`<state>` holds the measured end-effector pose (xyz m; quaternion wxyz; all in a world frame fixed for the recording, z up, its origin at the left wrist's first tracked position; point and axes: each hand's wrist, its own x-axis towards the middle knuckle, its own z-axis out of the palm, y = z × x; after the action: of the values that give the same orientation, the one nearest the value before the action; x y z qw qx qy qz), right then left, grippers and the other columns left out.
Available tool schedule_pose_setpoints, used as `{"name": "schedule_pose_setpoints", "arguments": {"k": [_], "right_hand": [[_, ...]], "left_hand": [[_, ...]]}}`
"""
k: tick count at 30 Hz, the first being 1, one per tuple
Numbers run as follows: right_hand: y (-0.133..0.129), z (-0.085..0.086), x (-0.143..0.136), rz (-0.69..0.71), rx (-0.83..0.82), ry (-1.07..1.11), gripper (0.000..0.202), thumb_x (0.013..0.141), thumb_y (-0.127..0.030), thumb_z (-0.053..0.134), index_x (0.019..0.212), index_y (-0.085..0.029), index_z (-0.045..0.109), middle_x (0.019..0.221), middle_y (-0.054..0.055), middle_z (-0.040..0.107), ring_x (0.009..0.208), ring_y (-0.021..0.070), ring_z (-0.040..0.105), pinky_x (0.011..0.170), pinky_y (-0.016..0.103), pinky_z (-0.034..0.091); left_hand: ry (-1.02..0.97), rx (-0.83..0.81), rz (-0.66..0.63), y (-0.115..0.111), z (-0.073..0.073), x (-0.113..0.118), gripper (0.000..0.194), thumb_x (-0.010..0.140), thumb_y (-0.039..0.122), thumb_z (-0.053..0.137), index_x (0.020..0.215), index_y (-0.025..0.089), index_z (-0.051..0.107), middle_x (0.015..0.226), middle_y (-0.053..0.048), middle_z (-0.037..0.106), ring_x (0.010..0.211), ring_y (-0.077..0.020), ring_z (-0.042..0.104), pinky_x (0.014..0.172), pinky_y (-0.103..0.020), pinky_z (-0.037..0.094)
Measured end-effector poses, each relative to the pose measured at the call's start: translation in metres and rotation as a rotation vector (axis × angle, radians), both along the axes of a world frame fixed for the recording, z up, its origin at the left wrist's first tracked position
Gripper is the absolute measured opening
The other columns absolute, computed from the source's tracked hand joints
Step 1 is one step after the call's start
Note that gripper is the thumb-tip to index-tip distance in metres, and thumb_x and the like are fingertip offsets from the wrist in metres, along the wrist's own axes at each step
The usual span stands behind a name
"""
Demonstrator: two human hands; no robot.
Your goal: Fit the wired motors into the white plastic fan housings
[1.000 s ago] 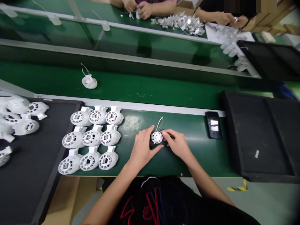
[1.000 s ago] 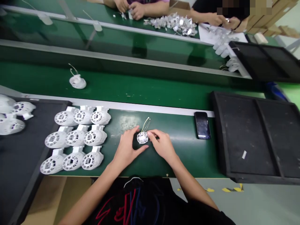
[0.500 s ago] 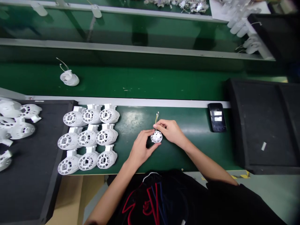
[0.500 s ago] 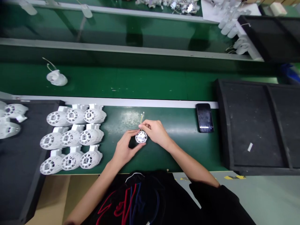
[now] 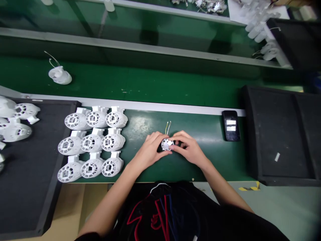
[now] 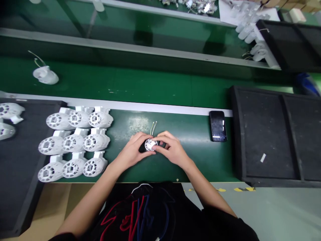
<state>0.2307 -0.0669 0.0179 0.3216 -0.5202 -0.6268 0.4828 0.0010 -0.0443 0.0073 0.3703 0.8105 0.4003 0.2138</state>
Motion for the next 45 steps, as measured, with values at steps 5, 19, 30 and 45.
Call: {"name": "schedule_pose_setpoints", "arguments": {"k": [5,19,30,45], "right_hand": [[-0.009,-0.007,-0.012,-0.093,0.122,-0.058,0.018,0.093,-0.042,0.076,0.102,-0.027,0.079,0.108,0.005,0.066,0.064,0.0114,0.053,0.060,0.030,0.052],[-0.019,-0.027,-0.027,-0.204,0.317,-0.175,0.012,0.094,-0.039,0.074,0.097,-0.029,0.080,0.105,0.005,0.065,0.093,0.0216,0.066,0.081,0.038,0.053],[-0.030,-0.020,-0.027,-0.130,0.458,-0.289,0.021,0.095,-0.040,0.070,0.115,-0.037,0.079,0.117,0.005,0.068,0.088,0.0246,0.061,0.078,0.043,0.050],[-0.070,0.043,-0.046,0.093,0.512,-0.256,0.086,0.085,-0.040,0.085,0.160,-0.036,0.042,0.131,0.012,0.066,0.110,0.0307,0.070,0.089,0.046,0.064]], "left_hand": [[0.002,0.079,0.044,-0.005,-0.008,0.001,0.051,0.095,0.047,0.074,0.136,0.024,0.055,0.116,-0.006,0.065,0.109,-0.0241,0.063,0.096,-0.039,0.045],[0.128,0.150,0.079,-0.012,-0.004,0.002,0.055,0.095,0.059,0.068,0.133,0.020,0.063,0.118,-0.010,0.071,0.121,-0.0278,0.061,0.096,-0.043,0.042],[0.424,0.367,1.001,-0.043,0.078,-0.218,0.025,0.099,0.028,0.059,0.122,0.024,0.069,0.121,-0.010,0.073,0.123,-0.0335,0.061,0.109,-0.056,0.042],[-0.705,-0.686,0.450,-0.102,0.050,-0.049,0.025,0.088,0.039,0.081,0.098,0.023,0.065,0.086,-0.001,0.071,0.075,-0.0169,0.067,0.069,-0.029,0.054]]}}
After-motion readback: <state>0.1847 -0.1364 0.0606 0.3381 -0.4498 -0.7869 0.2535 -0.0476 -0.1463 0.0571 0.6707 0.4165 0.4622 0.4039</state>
